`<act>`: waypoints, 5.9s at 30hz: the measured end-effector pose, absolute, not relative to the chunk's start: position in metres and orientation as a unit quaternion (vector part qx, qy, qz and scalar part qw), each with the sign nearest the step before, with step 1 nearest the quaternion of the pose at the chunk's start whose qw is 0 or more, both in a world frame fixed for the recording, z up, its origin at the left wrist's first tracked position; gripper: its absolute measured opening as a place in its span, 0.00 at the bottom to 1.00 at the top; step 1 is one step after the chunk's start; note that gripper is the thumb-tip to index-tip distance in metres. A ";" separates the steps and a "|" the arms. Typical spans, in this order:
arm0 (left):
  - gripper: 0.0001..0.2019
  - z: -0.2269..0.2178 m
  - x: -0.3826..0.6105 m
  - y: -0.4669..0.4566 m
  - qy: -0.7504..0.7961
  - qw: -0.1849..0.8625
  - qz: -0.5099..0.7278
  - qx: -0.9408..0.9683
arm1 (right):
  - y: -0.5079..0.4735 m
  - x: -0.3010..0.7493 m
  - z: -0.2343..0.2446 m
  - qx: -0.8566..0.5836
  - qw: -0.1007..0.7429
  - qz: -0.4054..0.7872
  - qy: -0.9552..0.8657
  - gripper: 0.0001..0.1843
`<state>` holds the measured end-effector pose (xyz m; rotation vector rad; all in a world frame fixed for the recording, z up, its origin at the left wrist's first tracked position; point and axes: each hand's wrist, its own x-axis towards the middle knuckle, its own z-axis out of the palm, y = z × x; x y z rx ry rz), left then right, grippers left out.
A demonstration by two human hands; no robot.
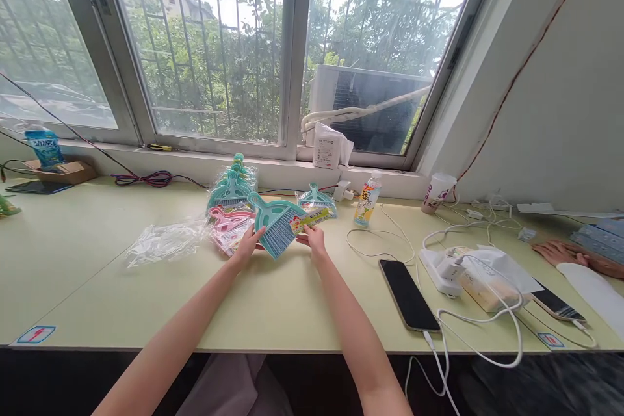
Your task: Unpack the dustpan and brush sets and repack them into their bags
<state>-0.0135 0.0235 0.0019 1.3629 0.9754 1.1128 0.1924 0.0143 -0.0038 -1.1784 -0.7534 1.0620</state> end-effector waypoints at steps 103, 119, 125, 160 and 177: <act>0.24 0.009 0.004 0.025 0.423 0.298 0.396 0.758 | -0.018 0.153 0.029 -0.692 0.347 0.052 -0.630 0.12; 0.16 0.001 -0.049 0.042 0.562 0.134 0.212 0.788 | -0.023 0.225 0.049 -0.837 0.198 -0.032 -0.510 0.15; 0.16 0.005 -0.046 0.039 0.576 0.148 0.226 0.772 | -0.013 0.240 0.025 -0.851 0.075 -0.010 -0.520 0.15; 0.10 0.008 -0.019 0.017 0.575 0.121 0.256 0.768 | -0.017 0.190 0.019 -0.756 0.149 -0.021 -0.637 0.12; 0.15 0.010 -0.024 0.015 0.371 -0.091 0.232 0.895 | -0.017 0.172 0.011 -0.643 0.204 0.068 -0.735 0.12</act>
